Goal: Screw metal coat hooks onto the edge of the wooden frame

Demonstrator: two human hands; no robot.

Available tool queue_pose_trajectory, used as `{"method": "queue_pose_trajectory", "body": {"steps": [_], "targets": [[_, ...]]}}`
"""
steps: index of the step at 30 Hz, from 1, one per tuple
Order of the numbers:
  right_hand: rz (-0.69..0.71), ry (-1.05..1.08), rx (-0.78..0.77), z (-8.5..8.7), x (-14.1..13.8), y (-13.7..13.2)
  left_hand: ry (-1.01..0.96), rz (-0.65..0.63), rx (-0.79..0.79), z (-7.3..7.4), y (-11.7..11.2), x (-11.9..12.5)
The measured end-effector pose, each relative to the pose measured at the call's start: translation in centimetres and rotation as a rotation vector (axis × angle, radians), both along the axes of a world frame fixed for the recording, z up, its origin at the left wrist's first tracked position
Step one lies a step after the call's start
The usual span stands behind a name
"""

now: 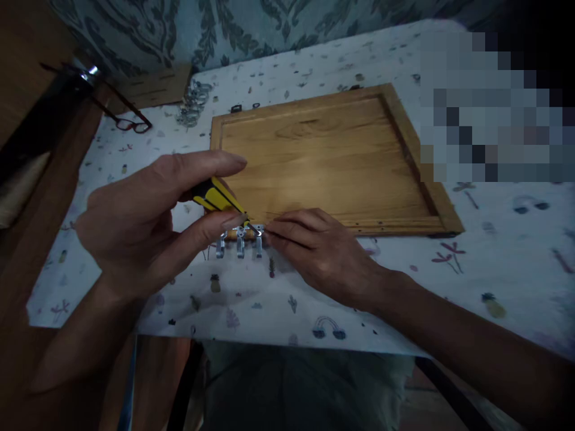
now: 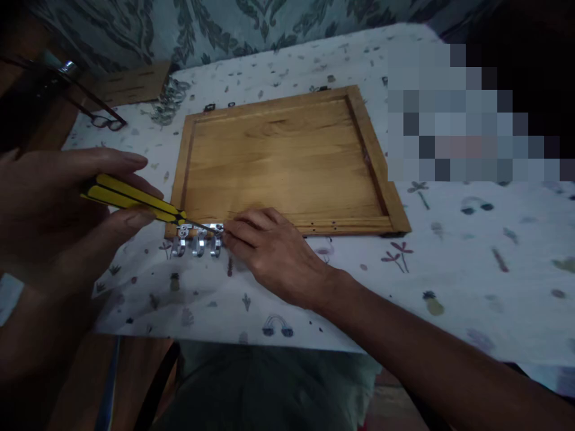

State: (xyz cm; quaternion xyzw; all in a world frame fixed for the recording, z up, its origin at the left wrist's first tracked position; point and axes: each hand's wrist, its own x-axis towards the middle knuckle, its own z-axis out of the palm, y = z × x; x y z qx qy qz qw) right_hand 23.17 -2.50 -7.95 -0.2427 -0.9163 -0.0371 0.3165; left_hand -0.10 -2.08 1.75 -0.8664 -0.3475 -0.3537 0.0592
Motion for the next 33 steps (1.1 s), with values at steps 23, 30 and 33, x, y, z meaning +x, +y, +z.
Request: {"method": "queue_pose_trajectory", "body": {"steps": [23, 30, 33], "targets": [[-0.009, -0.01, -0.018, -0.04, 0.01, -0.01, -0.013, 0.039, -0.078, 0.19, -0.33, -0.07], [-0.014, -0.007, -0.012, -0.12, -0.02, -0.06, -0.032, -0.048, -0.044, 0.09, -0.2, 0.07], [-0.015, -0.004, -0.015, -0.09, -0.05, -0.02, -0.03, -0.068, -0.052, 0.14, -0.28, 0.12]]}}
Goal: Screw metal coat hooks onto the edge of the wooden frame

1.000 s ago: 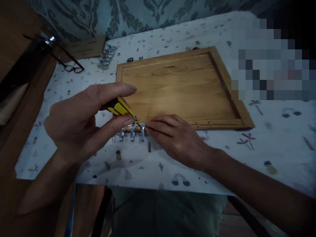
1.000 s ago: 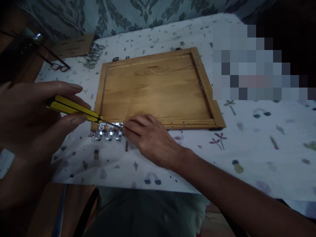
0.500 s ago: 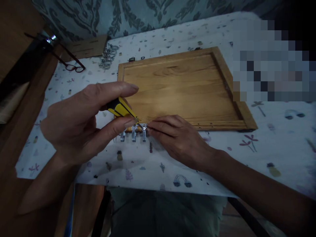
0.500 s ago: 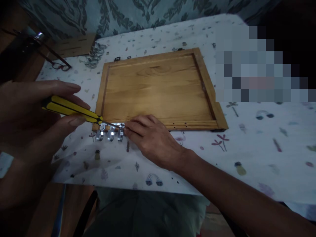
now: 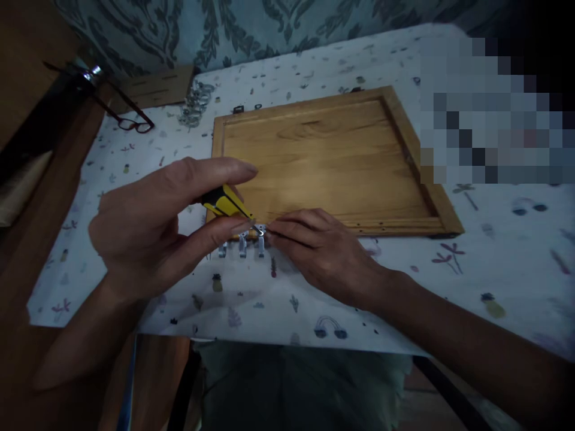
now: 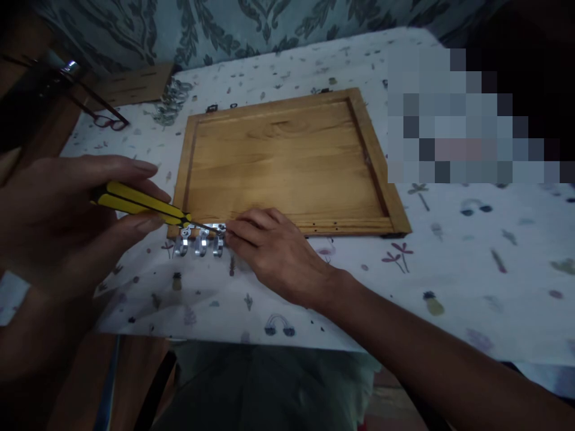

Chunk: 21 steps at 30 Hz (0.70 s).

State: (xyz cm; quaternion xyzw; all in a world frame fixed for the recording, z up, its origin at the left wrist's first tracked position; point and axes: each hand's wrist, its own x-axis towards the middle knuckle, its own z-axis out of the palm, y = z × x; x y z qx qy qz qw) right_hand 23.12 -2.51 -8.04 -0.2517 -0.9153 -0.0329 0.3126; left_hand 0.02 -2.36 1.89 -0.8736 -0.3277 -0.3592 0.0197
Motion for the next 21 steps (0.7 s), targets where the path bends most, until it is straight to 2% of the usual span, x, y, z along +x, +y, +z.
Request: {"method": "queue_pose_trajectory", "body": {"steps": [7, 13, 17, 21], "targets": [[-0.002, -0.012, -0.002, 0.0, 0.0, -0.1, -0.079, -0.005, -0.054, -0.3, 0.2, 0.1], [0.0, -0.023, -0.002, -0.1, 0.0, 0.0, -0.027, -0.053, 0.105, -0.9, 1.0, 0.0], [0.004, -0.035, -0.007, 0.0, 0.0, 0.1, -0.175, -0.091, 0.073, -1.7, 1.4, 0.0], [0.009, -0.02, 0.005, 0.0, -0.1, 0.1, -0.192, -0.08, 0.11, -2.0, 1.4, 0.3]]}}
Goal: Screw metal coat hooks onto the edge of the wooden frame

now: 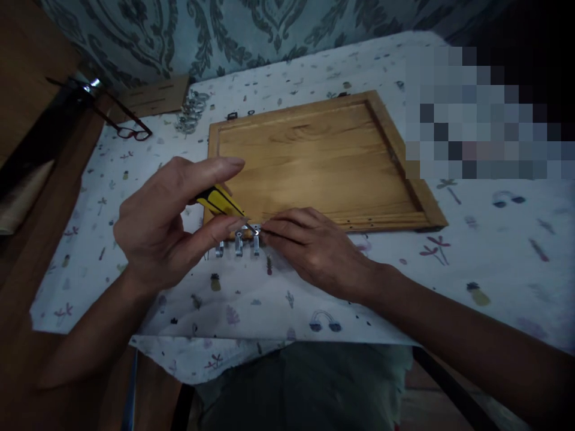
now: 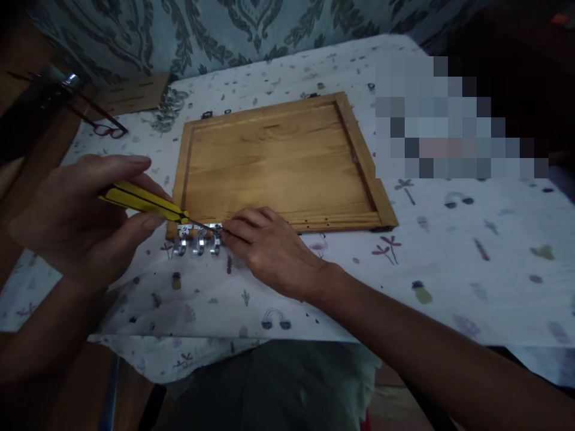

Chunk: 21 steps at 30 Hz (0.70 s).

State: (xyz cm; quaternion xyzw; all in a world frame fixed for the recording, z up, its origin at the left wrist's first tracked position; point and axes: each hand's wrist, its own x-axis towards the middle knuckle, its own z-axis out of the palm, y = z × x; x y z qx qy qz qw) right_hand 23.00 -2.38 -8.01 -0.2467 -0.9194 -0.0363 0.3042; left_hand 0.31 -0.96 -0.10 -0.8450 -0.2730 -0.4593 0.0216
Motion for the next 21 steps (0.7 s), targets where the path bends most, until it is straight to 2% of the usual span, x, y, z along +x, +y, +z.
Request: {"method": "queue_pose_trajectory", "body": {"steps": [4, 12, 17, 21], "targets": [[0.003, 0.011, 0.015, 0.0, 0.02, 0.07, 0.015, 0.046, -0.005, 0.22, -0.28, 0.14], [0.002, 0.005, 0.011, -0.07, 0.14, -0.06, -0.006, 0.007, -0.091, 0.07, -0.53, -0.25], [0.0, -0.012, -0.005, -0.05, 0.12, -0.04, -0.107, -0.052, -0.16, -0.27, -0.55, 0.06], [0.0, -0.006, -0.006, 0.08, 0.08, 0.04, -0.078, 0.007, -0.13, -0.5, -0.39, 0.2]]}}
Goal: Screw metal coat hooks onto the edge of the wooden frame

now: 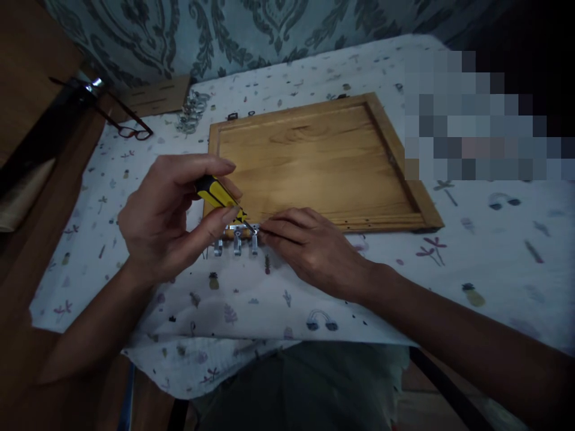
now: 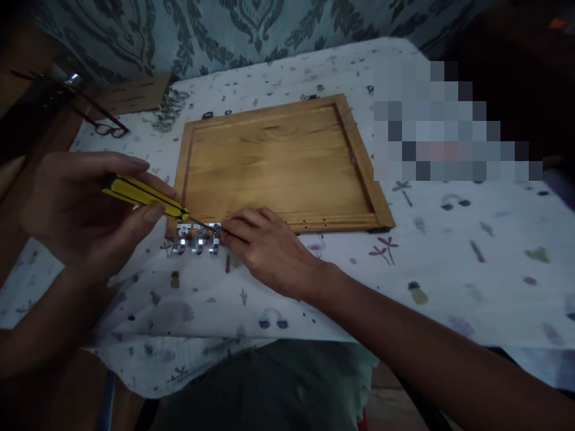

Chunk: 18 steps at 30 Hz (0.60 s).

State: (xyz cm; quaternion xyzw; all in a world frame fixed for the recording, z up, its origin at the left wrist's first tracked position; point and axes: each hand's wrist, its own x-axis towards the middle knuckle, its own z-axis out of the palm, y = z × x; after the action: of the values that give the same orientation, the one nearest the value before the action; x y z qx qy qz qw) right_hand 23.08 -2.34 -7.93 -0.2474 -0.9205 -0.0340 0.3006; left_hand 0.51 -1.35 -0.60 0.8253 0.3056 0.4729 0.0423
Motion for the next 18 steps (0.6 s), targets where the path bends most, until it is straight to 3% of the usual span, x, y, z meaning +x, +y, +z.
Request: {"method": "queue_pose_trajectory", "body": {"steps": [5, 12, 18], "targets": [[-0.02, -0.017, -0.024, 0.23, -0.15, -0.09, 0.041, -0.077, 0.09, 0.15, 0.29, -0.18], [-0.008, 0.002, 0.001, 0.22, -0.07, -0.07, -0.014, -0.073, 0.063, 0.35, 0.28, -0.09], [-0.001, 0.004, -0.027, -0.06, -0.06, -0.02, -0.01, 0.015, 0.067, -0.5, 0.52, -0.56]]}}
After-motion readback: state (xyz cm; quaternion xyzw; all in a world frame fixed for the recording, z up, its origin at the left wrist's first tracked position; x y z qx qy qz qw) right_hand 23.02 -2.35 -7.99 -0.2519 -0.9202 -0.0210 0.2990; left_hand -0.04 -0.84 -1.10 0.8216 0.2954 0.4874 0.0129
